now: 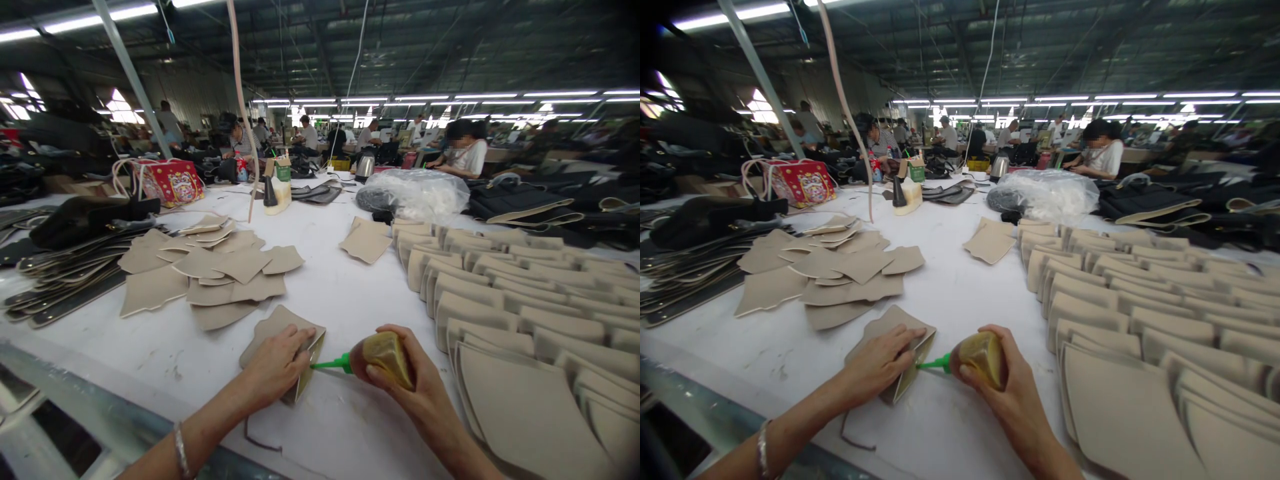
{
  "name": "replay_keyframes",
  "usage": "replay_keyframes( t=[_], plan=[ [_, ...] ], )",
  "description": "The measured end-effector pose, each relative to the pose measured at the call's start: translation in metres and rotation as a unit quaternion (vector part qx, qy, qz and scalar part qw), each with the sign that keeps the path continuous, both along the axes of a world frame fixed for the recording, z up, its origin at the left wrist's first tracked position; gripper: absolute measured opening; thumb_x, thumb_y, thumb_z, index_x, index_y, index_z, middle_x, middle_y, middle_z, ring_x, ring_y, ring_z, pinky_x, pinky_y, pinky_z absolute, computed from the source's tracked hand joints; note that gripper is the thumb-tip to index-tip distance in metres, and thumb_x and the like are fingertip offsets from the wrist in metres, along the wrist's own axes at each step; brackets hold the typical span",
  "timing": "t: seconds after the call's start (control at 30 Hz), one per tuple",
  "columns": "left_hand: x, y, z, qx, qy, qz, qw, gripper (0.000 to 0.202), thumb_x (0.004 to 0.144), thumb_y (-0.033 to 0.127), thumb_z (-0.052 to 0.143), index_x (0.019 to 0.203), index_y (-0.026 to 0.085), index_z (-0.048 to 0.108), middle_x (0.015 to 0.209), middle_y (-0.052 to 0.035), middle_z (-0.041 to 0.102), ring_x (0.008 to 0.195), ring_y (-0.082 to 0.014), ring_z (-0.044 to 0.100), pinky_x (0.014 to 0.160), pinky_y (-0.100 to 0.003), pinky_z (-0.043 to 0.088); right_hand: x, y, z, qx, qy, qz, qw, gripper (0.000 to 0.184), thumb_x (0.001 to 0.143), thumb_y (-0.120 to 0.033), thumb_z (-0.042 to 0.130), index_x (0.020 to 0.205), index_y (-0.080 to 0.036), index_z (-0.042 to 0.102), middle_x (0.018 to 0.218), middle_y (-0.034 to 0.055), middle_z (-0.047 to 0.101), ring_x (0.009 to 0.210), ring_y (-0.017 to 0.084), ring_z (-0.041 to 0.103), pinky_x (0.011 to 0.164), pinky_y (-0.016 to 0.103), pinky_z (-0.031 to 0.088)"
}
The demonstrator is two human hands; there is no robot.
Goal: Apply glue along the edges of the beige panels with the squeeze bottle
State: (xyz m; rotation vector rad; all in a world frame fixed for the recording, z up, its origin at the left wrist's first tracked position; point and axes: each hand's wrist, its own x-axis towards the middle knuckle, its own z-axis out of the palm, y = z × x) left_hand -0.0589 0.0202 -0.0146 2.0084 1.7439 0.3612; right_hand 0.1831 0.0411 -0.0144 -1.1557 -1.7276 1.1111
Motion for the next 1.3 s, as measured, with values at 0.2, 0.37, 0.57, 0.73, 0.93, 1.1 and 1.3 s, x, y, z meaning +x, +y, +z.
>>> replay_keyframes(
  t=[0.2, 0.37, 0.57, 0.73, 0.93, 1.1, 1.3],
  plan=[
    [0.002, -0.002, 0.004, -0.005, -0.007, 0.004, 1.000, 0.046, 0.088, 0.025, 0.033, 0.131, 0.026, 0.050, 0.114, -0.0045, 0.058, 0.101, -0.0192, 0.059, 0.091, -0.029, 0.041, -0.002, 0.000, 0.001, 0.011, 0.008, -0.044, 0.999, 0.048, 0.077, -0.048, 0.068, 0.112, -0.026, 0.042, 0.083, -0.0040, 0.056, 0.073, 0.017, 0.055, 0.066, 0.027, 0.043],
    [0.003, -0.003, 0.004, -0.016, -0.001, 0.022, 1.000, 0.046, 0.088, 0.026, 0.034, 0.132, 0.028, 0.049, 0.113, -0.0037, 0.059, 0.102, -0.0190, 0.058, 0.093, -0.028, 0.041, -0.001, -0.009, -0.001, -0.017, 0.000, -0.010, 1.000, 0.047, 0.078, -0.048, 0.066, 0.112, -0.026, 0.042, 0.083, -0.0036, 0.057, 0.072, 0.018, 0.055, 0.065, 0.028, 0.042],
    [0.003, -0.003, 0.004, -0.006, 0.002, 0.020, 1.000, 0.047, 0.088, 0.025, 0.033, 0.132, 0.026, 0.048, 0.112, -0.0049, 0.059, 0.099, -0.0199, 0.059, 0.091, -0.030, 0.043, -0.005, -0.014, 0.001, -0.018, 0.022, -0.047, 0.998, 0.048, 0.076, -0.047, 0.067, 0.111, -0.025, 0.043, 0.086, -0.0017, 0.058, 0.076, 0.020, 0.056, 0.068, 0.029, 0.043],
    [0.003, -0.004, 0.003, -0.006, -0.005, 0.026, 1.000, 0.046, 0.089, 0.026, 0.035, 0.133, 0.027, 0.048, 0.113, -0.0047, 0.059, 0.101, -0.0200, 0.058, 0.092, -0.030, 0.042, -0.014, -0.034, 0.004, -0.046, 0.027, -0.046, 0.998, 0.047, 0.075, -0.047, 0.066, 0.111, -0.027, 0.044, 0.082, -0.0037, 0.058, 0.071, 0.019, 0.055, 0.067, 0.029, 0.041],
    [0.005, -0.004, 0.002, 0.001, -0.008, 0.038, 0.999, 0.047, 0.087, 0.024, 0.034, 0.132, 0.023, 0.049, 0.110, -0.0059, 0.059, 0.099, -0.0203, 0.058, 0.091, -0.031, 0.042, -0.015, -0.054, 0.005, -0.078, 0.053, -0.083, 0.992, 0.050, 0.071, -0.051, 0.066, 0.108, -0.024, 0.047, 0.085, -0.0007, 0.062, 0.076, 0.022, 0.058, 0.069, 0.031, 0.042],
    [0.005, -0.005, 0.004, 0.000, -0.003, 0.038, 0.999, 0.048, 0.088, 0.023, 0.034, 0.133, 0.023, 0.049, 0.112, -0.0059, 0.060, 0.102, -0.0198, 0.057, 0.093, -0.031, 0.041, -0.010, -0.049, 0.012, -0.108, 0.087, -0.090, 0.986, 0.049, 0.073, -0.053, 0.065, 0.107, -0.024, 0.046, 0.081, -0.0004, 0.061, 0.076, 0.023, 0.057, 0.069, 0.032, 0.043],
    [0.006, -0.005, 0.004, 0.000, -0.006, 0.037, 0.999, 0.047, 0.088, 0.022, 0.034, 0.133, 0.023, 0.049, 0.115, -0.0055, 0.059, 0.105, -0.0192, 0.057, 0.096, -0.030, 0.040, -0.018, -0.041, 0.016, -0.068, 0.076, -0.122, 0.987, 0.046, 0.072, -0.051, 0.066, 0.105, -0.024, 0.048, 0.084, -0.0013, 0.061, 0.076, 0.021, 0.058, 0.070, 0.030, 0.043]
  ],
)
